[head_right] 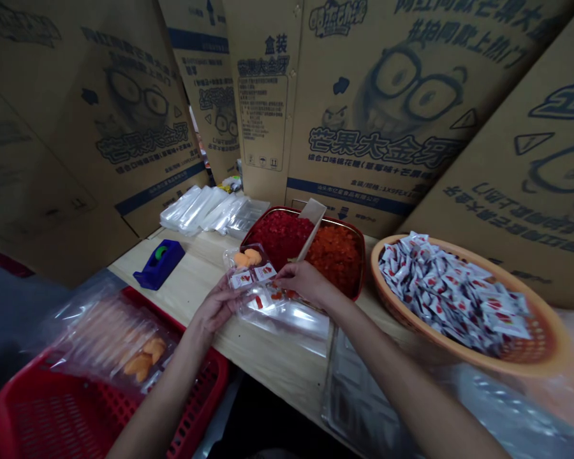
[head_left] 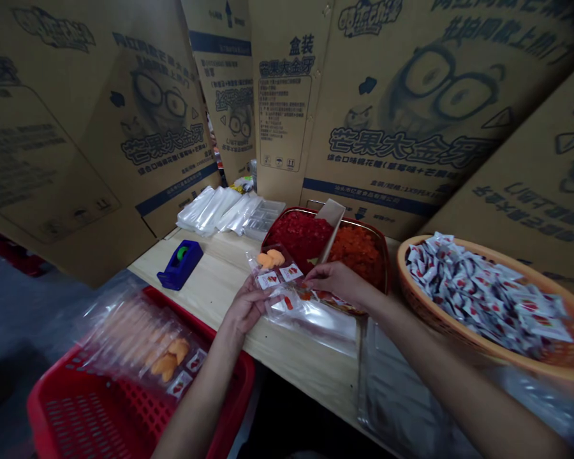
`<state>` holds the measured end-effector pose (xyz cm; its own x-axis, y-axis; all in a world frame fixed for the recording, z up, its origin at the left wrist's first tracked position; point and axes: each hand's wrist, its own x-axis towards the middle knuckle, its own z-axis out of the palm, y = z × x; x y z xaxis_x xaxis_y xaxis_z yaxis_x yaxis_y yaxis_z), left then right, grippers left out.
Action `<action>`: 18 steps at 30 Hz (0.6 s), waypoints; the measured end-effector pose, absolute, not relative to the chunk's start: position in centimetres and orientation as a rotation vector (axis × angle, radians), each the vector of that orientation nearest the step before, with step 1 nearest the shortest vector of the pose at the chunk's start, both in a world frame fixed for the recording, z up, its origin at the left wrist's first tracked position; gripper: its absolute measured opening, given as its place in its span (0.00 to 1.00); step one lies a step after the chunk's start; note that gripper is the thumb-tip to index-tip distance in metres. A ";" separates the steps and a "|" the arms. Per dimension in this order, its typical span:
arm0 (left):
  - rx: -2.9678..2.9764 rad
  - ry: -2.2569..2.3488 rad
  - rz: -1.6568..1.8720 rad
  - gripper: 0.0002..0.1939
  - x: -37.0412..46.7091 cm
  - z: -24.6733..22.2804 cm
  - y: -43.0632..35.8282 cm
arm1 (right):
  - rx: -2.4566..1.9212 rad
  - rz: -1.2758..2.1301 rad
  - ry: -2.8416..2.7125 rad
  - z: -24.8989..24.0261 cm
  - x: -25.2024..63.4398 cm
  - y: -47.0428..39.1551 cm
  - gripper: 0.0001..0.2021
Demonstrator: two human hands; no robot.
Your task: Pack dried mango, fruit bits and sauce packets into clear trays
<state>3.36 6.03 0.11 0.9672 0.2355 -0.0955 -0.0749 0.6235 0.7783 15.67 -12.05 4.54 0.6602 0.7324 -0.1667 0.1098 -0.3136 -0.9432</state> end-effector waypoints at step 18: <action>0.837 0.157 0.192 0.32 3.3 0.4 5.8 | -1.606 0.846 -0.723 5.5 11.4 -7.5 0.02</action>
